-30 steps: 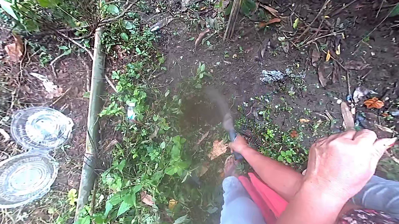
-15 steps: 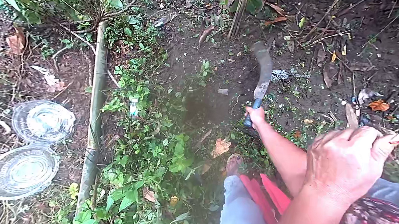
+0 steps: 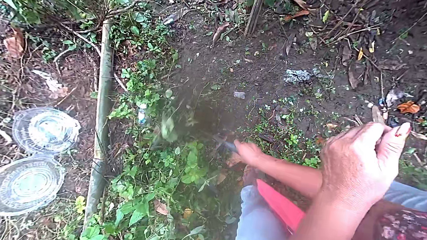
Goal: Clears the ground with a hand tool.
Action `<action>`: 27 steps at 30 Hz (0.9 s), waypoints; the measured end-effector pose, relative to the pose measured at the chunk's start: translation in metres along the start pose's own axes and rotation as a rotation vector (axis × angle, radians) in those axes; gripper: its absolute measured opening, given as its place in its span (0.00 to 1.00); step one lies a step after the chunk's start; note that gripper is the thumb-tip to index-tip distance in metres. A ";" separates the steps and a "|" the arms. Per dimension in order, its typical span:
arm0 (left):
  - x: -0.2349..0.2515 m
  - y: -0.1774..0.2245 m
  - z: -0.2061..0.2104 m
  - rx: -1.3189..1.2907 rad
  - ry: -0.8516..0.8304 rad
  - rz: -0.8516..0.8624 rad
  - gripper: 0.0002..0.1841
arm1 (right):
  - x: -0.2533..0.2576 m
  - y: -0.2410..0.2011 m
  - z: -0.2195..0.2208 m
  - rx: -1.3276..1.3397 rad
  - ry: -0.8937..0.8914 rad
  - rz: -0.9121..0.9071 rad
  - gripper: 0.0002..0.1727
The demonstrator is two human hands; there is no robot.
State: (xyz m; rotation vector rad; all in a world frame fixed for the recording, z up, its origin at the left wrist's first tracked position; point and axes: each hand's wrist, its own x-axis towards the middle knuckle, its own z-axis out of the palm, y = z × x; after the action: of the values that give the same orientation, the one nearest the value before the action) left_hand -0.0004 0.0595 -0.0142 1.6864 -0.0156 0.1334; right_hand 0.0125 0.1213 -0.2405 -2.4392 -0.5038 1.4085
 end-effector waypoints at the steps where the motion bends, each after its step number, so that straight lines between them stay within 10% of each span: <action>1: 0.000 0.000 0.002 0.007 -0.004 0.011 0.12 | -0.010 0.015 -0.012 -0.087 -0.001 -0.048 0.24; 8: -0.002 -0.003 -0.001 0.043 0.027 0.107 0.11 | -0.014 0.110 -0.072 -0.128 0.268 0.104 0.28; 16: -0.002 -0.001 -0.010 -0.040 0.023 0.116 0.11 | 0.086 0.059 -0.091 1.450 0.822 0.346 0.30; 23: -0.002 -0.005 -0.005 -0.049 -0.003 0.085 0.11 | 0.065 0.030 0.006 0.171 -0.095 0.067 0.34; 27: 0.000 -0.006 -0.006 -0.031 -0.025 0.137 0.10 | 0.024 0.041 -0.018 -0.207 -0.099 -0.123 0.27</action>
State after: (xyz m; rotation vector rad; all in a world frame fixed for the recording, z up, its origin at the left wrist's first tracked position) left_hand -0.0002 0.0666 -0.0197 1.6555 -0.1521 0.2137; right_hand 0.0461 0.0939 -0.2669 -2.4526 -0.8467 1.4976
